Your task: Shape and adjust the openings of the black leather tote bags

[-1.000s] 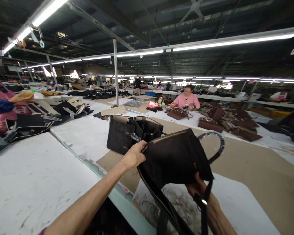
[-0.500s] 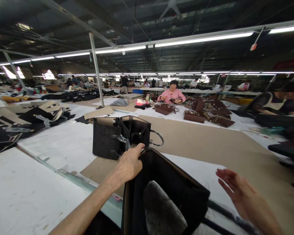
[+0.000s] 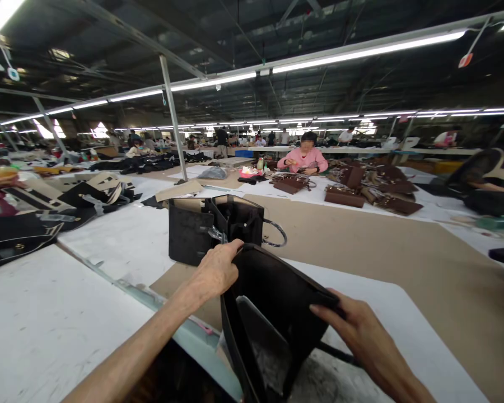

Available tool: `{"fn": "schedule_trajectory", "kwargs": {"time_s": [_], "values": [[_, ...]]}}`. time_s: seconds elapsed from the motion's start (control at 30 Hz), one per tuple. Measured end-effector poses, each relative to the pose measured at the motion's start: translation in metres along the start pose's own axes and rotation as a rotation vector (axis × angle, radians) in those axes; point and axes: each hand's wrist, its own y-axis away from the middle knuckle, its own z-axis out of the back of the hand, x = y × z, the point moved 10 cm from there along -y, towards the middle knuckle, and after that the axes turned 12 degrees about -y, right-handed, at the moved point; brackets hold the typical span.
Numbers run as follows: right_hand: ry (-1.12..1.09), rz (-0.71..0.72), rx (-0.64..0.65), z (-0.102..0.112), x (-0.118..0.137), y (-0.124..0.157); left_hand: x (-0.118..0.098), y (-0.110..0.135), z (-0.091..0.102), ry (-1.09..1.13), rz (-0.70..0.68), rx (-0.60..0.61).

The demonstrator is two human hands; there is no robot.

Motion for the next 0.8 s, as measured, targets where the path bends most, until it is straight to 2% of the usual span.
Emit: {"fn": "schedule_trajectory", "kwargs": {"time_s": [0.13,0.23,0.3,0.37,0.5,0.57,0.7,0.8], "values": [[-0.053,0.069,0.108,0.014,0.015,-0.036,0.016,0.008,0.002,0.002,-0.033,0.005],[-0.137,0.100,0.213,0.003,0.019,-0.049,0.026,0.006,-0.002,-0.132,0.039,0.012],[-0.180,0.111,0.219,-0.005,0.018,-0.053,0.021,0.002,-0.003,-0.226,0.051,-0.004],[-0.193,0.109,0.199,-0.010,0.015,-0.054,0.003,-0.002,0.001,-0.286,-0.022,-0.062],[-0.181,0.091,0.161,-0.010,0.008,-0.054,-0.045,-0.004,0.013,-0.347,-0.287,-0.243],[-0.171,0.099,0.149,-0.007,0.008,-0.054,-0.066,-0.006,0.015,-0.356,-0.423,-0.288],[-0.130,0.116,0.108,-0.003,0.012,-0.054,-0.101,-0.012,0.008,-0.332,-0.689,-0.285],[-0.058,0.112,0.062,0.000,0.009,-0.054,-0.111,-0.019,-0.002,-0.323,-0.763,-0.246]]}}
